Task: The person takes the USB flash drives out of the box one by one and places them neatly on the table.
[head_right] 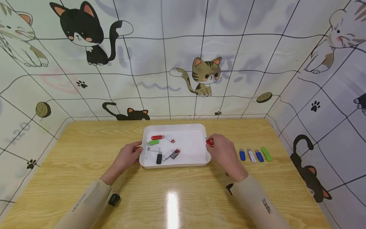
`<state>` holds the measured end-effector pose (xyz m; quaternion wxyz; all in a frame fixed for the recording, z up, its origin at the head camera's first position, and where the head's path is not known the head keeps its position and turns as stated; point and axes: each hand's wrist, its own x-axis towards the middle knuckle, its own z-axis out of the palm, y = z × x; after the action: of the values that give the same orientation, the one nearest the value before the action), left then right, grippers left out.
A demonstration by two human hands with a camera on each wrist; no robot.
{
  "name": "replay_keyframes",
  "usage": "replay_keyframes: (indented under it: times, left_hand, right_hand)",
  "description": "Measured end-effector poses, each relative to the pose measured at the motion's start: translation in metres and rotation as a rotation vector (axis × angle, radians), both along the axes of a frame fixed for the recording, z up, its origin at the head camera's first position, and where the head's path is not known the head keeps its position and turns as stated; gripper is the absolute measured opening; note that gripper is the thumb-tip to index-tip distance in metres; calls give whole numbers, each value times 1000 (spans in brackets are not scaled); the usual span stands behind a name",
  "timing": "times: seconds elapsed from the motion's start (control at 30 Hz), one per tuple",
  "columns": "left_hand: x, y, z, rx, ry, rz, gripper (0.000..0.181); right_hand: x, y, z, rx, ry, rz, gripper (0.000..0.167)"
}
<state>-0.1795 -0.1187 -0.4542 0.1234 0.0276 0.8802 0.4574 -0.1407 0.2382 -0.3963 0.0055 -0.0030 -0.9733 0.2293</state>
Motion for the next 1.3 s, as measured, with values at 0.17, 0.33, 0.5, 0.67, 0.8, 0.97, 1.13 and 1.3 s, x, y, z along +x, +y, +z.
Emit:
replay_keyframes:
  times: [0.17,0.33,0.5,0.67,0.8,0.97,1.13,1.3]
  left_hand:
    - [0,0,0,-9,0,0,46]
    - [1,0,-1,-7,0,-1,46]
    - [1,-1,0,-14,5,-5,45]
    - [1,-2,1,-10,28,-10,44]
    - [1,-2,1,2,29,-9,44]
    - [1,-1,1,-4,22,-8,45]
    - [0,0,1,-5,20,-6,45]
    - [0,0,1,-14,18,-8,45]
  right_hand:
    - [8,12,0,-2,21,-10,31]
    - [18,28,1,6,21,-14,31]
    - [26,47,3,22,-7,-31,33]
    - [33,64,3,24,-6,-37,34]
    - [38,73,0,55,10,-35,30]
    - [44,80,-5,75,-13,-22,30]
    - [49,87,-13,74,-87,-24,31]
    - [54,92,-22,106,-137,-38,30]
